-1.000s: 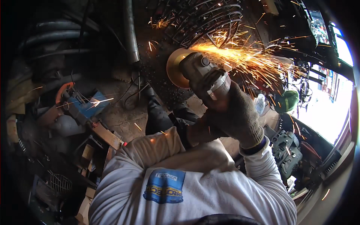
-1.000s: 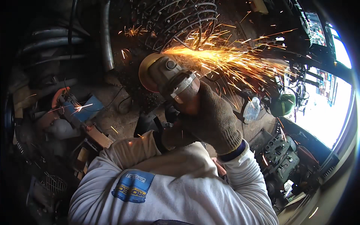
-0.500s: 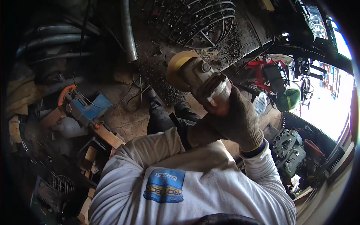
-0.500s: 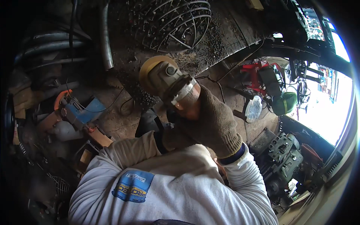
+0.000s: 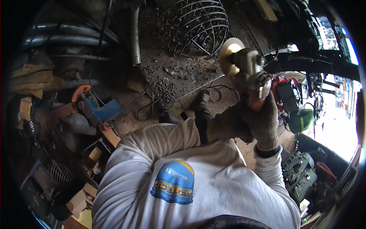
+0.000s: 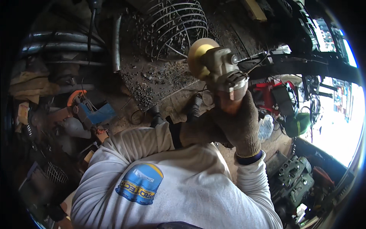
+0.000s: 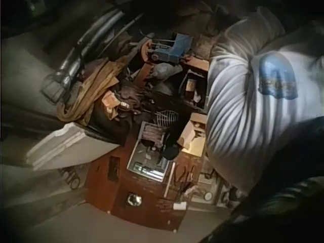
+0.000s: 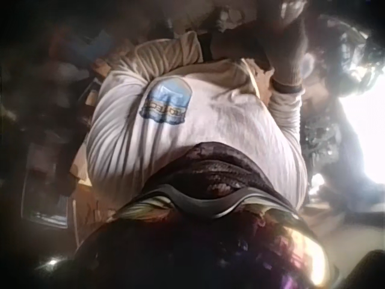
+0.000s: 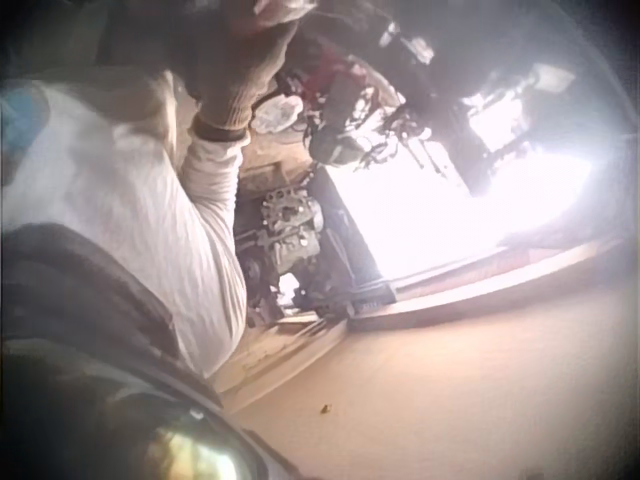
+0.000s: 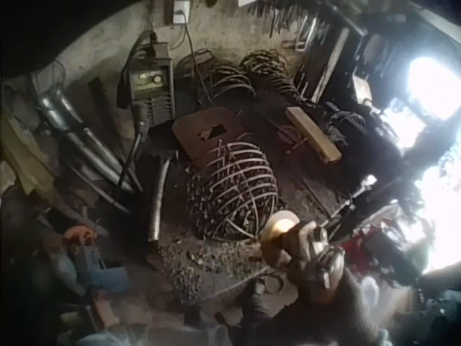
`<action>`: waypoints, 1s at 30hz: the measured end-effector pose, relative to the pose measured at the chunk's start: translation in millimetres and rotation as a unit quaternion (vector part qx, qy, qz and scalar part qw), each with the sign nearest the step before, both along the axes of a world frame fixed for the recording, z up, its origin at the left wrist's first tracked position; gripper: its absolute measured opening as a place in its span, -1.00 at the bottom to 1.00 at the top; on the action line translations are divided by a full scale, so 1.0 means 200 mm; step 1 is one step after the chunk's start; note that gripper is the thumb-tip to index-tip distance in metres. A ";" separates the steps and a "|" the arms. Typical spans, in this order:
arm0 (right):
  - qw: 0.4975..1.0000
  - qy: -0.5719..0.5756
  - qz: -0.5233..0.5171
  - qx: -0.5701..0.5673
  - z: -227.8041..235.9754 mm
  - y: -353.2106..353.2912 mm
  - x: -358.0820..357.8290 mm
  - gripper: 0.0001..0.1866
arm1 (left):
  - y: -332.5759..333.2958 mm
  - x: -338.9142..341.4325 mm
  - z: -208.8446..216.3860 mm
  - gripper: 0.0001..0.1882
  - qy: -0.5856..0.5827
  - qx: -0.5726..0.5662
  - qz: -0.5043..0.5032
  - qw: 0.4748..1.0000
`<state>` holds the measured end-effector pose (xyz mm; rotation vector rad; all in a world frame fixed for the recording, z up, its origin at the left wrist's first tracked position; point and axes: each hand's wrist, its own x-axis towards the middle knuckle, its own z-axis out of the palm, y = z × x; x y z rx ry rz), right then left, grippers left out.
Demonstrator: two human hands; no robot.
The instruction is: The person welds metal rods onto a hemispherical cage structure using a welding electrode, then grinds the welded joints with an angle grinder and hammers the cage with a mallet.
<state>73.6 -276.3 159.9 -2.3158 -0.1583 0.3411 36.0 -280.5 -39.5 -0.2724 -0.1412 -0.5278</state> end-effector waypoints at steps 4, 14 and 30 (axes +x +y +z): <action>0.995 0.001 0.049 0.091 -0.10 -0.21 0.27 -0.42 | 0.07 0.21 0.15 -0.44 -0.038 0.181 0.060 0.981; 0.967 0.093 0.209 0.116 -0.17 -0.55 0.88 -0.19 | -0.21 0.52 0.22 -0.52 -0.032 0.375 0.150 0.914; 0.930 0.169 0.312 -0.100 -0.19 -0.32 1.02 -0.08 | -0.24 0.64 0.16 -0.29 0.082 0.045 0.122 0.988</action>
